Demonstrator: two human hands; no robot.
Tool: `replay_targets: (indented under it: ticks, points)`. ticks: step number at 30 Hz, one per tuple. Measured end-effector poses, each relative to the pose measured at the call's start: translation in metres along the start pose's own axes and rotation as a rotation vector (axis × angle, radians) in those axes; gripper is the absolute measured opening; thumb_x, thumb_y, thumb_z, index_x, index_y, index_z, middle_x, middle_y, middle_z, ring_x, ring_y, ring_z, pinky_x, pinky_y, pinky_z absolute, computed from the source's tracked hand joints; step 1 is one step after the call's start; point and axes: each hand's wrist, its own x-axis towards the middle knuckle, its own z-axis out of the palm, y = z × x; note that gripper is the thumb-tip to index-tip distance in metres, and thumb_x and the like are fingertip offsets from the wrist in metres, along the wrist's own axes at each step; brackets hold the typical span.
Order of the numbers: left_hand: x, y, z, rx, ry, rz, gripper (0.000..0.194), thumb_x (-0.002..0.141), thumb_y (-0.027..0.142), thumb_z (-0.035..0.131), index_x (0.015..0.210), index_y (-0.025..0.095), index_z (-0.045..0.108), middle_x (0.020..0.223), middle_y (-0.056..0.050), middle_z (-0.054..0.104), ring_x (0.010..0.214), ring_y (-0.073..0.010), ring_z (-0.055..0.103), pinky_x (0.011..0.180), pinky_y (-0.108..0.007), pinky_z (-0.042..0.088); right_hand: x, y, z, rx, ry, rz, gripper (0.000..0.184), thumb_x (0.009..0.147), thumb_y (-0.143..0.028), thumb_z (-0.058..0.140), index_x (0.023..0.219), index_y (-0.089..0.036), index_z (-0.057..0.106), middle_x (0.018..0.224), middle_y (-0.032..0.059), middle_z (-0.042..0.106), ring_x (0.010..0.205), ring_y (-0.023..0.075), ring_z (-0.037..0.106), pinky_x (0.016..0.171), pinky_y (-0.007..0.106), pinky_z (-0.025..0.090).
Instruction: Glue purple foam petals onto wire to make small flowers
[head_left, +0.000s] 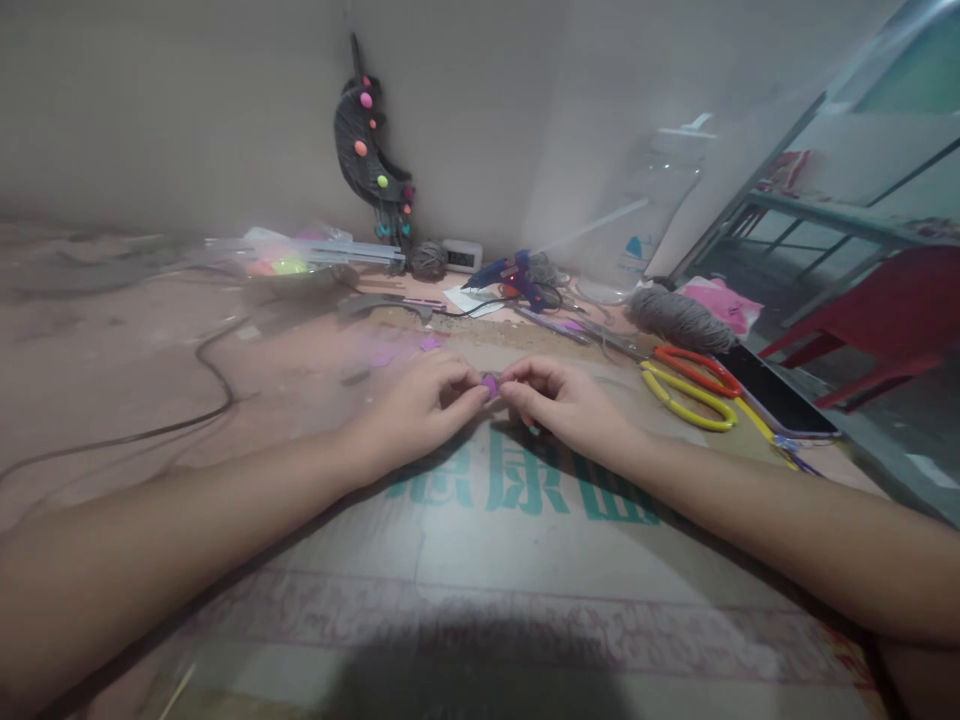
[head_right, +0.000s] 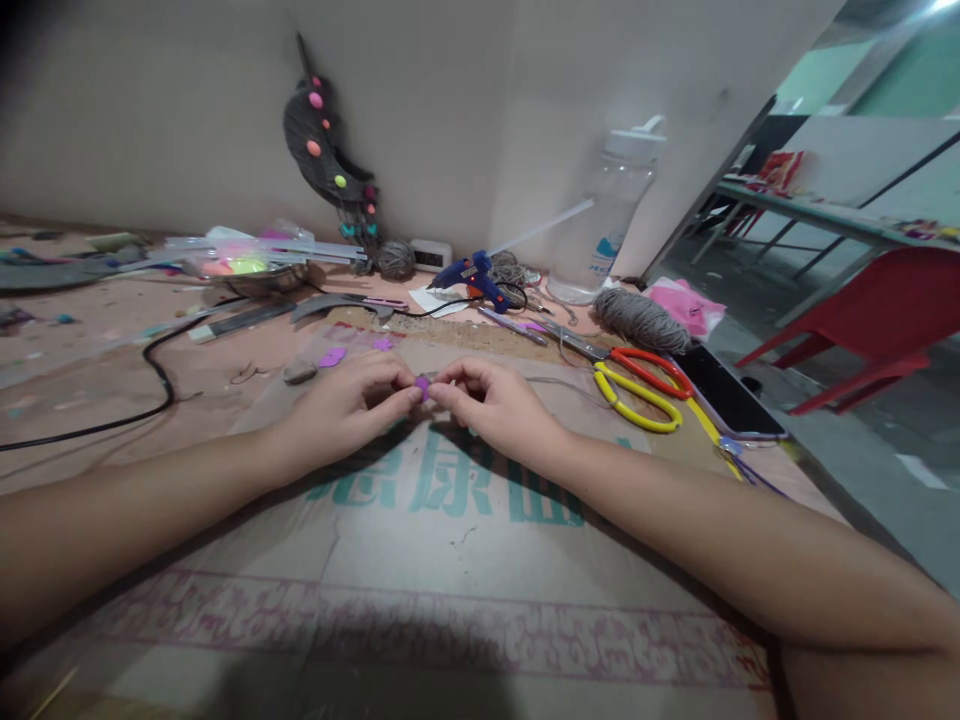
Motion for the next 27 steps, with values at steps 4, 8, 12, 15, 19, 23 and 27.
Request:
replay_targets:
  ticks: [4,8,12,15,19,23,27]
  points:
    - [0.0001,0.0022,-0.0005,0.034,-0.008,0.034,0.027,0.092,0.035,0.052,0.076,0.019,0.065,0.075,-0.002,0.063,0.077,-0.0180,0.057,0.071,-0.032,0.042,0.0010,0.0007,0.0016,-0.005,0.005,0.020,0.022,0.082,-0.038,0.063,0.085,-0.017,0.061,0.065,-0.0021,0.060,0.055,0.0097,0.051,0.052,0.022,0.039]
    - [-0.0018,0.0016,0.0004,0.012,0.047,0.056,0.019,0.092,0.034,0.054,0.084,0.019,0.064,0.087,-0.004,0.065,0.086,-0.0193,0.060,0.079,-0.034,0.047,0.0004,0.0009,0.0019,-0.002,-0.003,0.020,0.017,0.084,-0.034,0.059,0.080,-0.017,0.060,0.066,-0.0014,0.061,0.055,0.0096,0.052,0.053,0.023,0.040]
    - [-0.0043,-0.0030,0.0044,-0.171,0.062,-0.008,0.028,0.094,0.028,0.049,0.121,0.018,0.053,0.121,-0.009,0.063,0.093,-0.0170,0.065,0.083,-0.034,0.052,-0.0010,0.0025,0.0010,-0.027,-0.001,-0.003,0.018,0.086,-0.034,0.058,0.082,-0.017,0.061,0.069,-0.0005,0.063,0.057,0.0101,0.054,0.056,0.023,0.042]
    - [-0.0039,-0.0044,0.0057,-0.177,-0.002,-0.022,0.035,0.094,0.026,0.049,0.128,0.017,0.051,0.118,-0.009,0.066,0.092,-0.0174,0.066,0.083,-0.034,0.053,-0.0016,0.0030,-0.0002,-0.085,0.009,-0.034,0.019,0.087,-0.034,0.057,0.083,-0.017,0.062,0.066,-0.0014,0.061,0.056,0.0097,0.052,0.054,0.023,0.040]
    - [-0.0032,-0.0041,0.0033,-0.074,-0.008,0.002,0.024,0.095,0.028,0.048,0.111,0.020,0.063,0.097,-0.005,0.071,0.092,-0.0196,0.065,0.083,-0.035,0.051,-0.0011,0.0023,-0.0012,-0.134,0.021,-0.037,0.019,0.088,-0.033,0.055,0.085,-0.017,0.064,0.062,-0.0026,0.058,0.053,0.0095,0.049,0.052,0.022,0.036]
    - [-0.0046,-0.0048,0.0010,-0.005,0.093,0.020,0.021,0.096,0.031,0.046,0.105,0.021,0.064,0.097,-0.004,0.070,0.093,-0.0205,0.063,0.083,-0.036,0.049,-0.0004,0.0016,-0.0006,-0.154,0.033,-0.034,0.018,0.087,-0.032,0.056,0.082,-0.017,0.064,0.065,-0.0015,0.060,0.055,0.0098,0.051,0.053,0.023,0.038]
    - [-0.0045,-0.0025,-0.0008,0.065,0.179,0.073,0.016,0.092,0.033,0.055,0.094,0.019,0.061,0.095,-0.006,0.064,0.093,-0.0210,0.059,0.083,-0.036,0.047,-0.0001,0.0003,0.0006,-0.110,0.020,0.006,0.019,0.086,-0.034,0.057,0.080,-0.017,0.063,0.066,-0.0008,0.062,0.057,0.0106,0.053,0.054,0.023,0.040]
